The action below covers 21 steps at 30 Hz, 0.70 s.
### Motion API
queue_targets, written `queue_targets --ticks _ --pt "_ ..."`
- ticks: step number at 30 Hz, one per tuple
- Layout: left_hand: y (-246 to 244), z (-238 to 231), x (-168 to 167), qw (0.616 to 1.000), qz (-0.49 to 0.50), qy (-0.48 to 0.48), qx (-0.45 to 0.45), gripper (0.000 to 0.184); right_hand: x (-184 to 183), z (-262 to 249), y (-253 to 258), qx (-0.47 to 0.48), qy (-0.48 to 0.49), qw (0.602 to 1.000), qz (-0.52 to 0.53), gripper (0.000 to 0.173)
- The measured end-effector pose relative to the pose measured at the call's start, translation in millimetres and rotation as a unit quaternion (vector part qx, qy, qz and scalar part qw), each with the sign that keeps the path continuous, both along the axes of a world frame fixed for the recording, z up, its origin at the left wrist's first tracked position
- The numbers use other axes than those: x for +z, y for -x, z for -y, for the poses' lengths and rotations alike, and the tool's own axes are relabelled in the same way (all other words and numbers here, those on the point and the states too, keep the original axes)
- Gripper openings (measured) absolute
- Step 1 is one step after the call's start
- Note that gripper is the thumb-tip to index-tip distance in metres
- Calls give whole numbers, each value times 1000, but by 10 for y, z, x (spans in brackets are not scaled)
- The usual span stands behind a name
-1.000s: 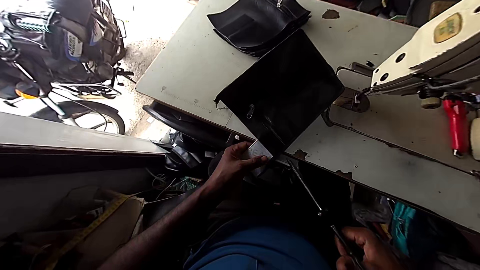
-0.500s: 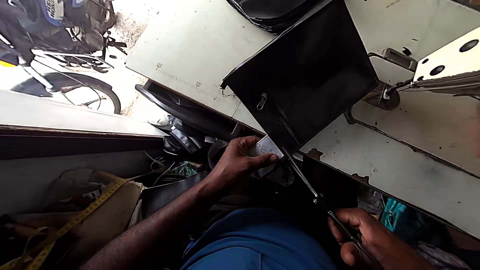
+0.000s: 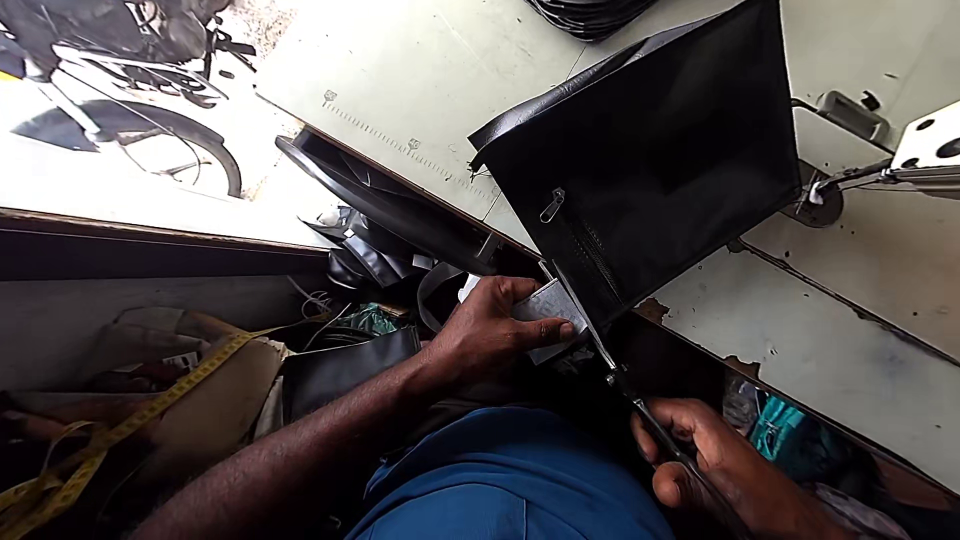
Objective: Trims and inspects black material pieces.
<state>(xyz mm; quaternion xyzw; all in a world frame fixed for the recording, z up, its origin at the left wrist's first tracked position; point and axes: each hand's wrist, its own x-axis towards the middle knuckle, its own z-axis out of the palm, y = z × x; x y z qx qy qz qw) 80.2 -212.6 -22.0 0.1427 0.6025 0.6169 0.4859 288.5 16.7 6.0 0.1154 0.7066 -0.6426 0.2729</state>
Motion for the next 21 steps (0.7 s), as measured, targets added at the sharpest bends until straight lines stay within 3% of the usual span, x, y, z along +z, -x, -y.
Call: queue_targets --ticks 5,21 --pt "26 7 -13 1000 -9 -11 -9 14 -47 71 -41 -46 -7 998 -33 57" --pt "56 19 -20 1000 23 -8 3 14 -130 126 -34 -74 -51 994 -60 49"
